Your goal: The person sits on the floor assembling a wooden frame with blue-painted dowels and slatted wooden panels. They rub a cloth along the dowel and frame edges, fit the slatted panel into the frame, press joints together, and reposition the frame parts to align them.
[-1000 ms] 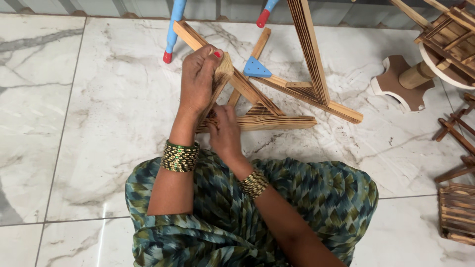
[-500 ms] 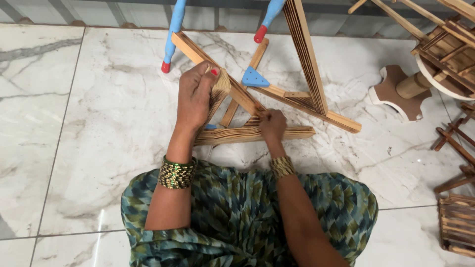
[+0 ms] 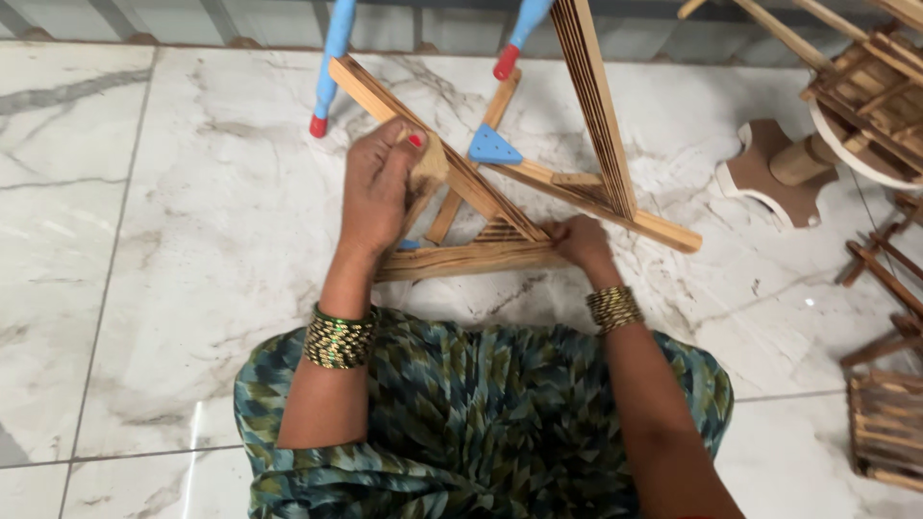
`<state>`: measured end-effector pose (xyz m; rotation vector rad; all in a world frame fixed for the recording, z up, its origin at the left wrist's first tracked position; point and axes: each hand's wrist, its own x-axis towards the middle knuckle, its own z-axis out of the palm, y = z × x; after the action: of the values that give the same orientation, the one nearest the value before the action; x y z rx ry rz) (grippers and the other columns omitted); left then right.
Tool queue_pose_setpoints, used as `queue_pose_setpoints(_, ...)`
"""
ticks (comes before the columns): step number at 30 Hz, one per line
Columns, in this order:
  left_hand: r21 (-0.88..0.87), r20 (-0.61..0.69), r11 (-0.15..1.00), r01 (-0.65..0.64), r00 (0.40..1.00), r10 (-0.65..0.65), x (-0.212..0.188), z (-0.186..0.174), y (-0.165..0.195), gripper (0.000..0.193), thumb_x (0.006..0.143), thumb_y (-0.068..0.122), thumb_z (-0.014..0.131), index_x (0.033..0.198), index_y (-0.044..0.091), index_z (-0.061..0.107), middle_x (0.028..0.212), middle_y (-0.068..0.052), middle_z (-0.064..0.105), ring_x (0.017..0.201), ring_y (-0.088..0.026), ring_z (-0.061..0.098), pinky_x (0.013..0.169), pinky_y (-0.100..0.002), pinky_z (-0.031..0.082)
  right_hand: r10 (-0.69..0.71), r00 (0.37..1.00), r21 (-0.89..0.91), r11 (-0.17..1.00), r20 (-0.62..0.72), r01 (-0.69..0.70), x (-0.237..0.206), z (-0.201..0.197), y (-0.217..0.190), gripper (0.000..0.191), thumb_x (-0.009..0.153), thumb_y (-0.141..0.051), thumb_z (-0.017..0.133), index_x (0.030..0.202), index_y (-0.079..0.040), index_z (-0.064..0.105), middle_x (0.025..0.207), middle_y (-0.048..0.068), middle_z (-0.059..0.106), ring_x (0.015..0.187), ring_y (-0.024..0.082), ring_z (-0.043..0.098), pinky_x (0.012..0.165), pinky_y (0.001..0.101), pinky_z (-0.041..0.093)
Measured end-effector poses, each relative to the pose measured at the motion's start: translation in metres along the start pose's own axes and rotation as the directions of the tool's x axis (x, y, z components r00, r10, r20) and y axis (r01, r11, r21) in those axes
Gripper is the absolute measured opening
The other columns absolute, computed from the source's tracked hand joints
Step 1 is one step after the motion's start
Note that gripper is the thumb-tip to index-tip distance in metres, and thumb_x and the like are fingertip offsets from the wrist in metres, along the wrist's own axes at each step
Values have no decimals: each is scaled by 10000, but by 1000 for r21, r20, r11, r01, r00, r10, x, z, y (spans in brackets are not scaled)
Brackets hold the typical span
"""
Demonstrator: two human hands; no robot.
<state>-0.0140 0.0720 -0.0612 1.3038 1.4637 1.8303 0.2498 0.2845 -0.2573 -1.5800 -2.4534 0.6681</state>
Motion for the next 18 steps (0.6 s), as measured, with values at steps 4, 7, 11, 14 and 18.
queue_pose_setpoints(4, -84, 17, 996, -39, 999, 41, -1, -3, -1, 266, 1038, 214, 513, 887, 15, 605, 732, 63, 494, 710, -43, 399, 635, -265, 348, 219, 955, -61, 970, -198, -235, -12, -7, 49, 146, 746, -217, 838, 769, -81, 788, 812, 152, 751, 794, 320, 736, 752, 432, 590)
queue_pose_setpoints(7, -49, 13, 997, -60, 998, 60, 1, -4, -2, 273, 1048, 215, 516, 877, 14, 586, 734, 56, 447, 724, -51, 369, 649, -270, 328, 262, 900, 35, 963, -348, -266, -15, 3, 47, 136, 712, -197, 835, 797, -99, 799, 826, 140, 753, 796, 318, 735, 750, 431, 592)
queue_pose_setpoints(11, -41, -3, 996, -85, 996, 85, 2, -2, -4, 286, 1049, 218, 527, 853, 11, 555, 732, 48, 419, 731, -60, 359, 653, -277, 322, 194, 916, 161, 976, -351, -146, -20, 18, 16, 93, 722, -146, 789, 804, -109, 813, 804, 127, 762, 768, 303, 734, 739, 416, 580)
queue_pose_setpoints(14, -13, -10, 997, -78, 997, 78, 1, -1, -3, 288, 1049, 223, 523, 856, 13, 567, 716, 51, 417, 711, -59, 358, 637, -276, 324, 70, 934, 256, 966, -351, 24, -27, 32, -2, 121, 789, -113, 748, 897, -89, 800, 801, 125, 759, 734, 267, 740, 719, 374, 583)
queue_pose_setpoints(18, -71, 2, 994, 86, 996, -86, -16, 4, 8, 263, 1019, 234, 514, 880, 20, 576, 719, 43, 433, 671, -53, 398, 577, -277, 412, 121, 932, 376, 927, -341, 17, -25, 34, -2, 166, 779, -101, 772, 941, -65, 771, 800, 98, 753, 727, 215, 730, 687, 336, 570)
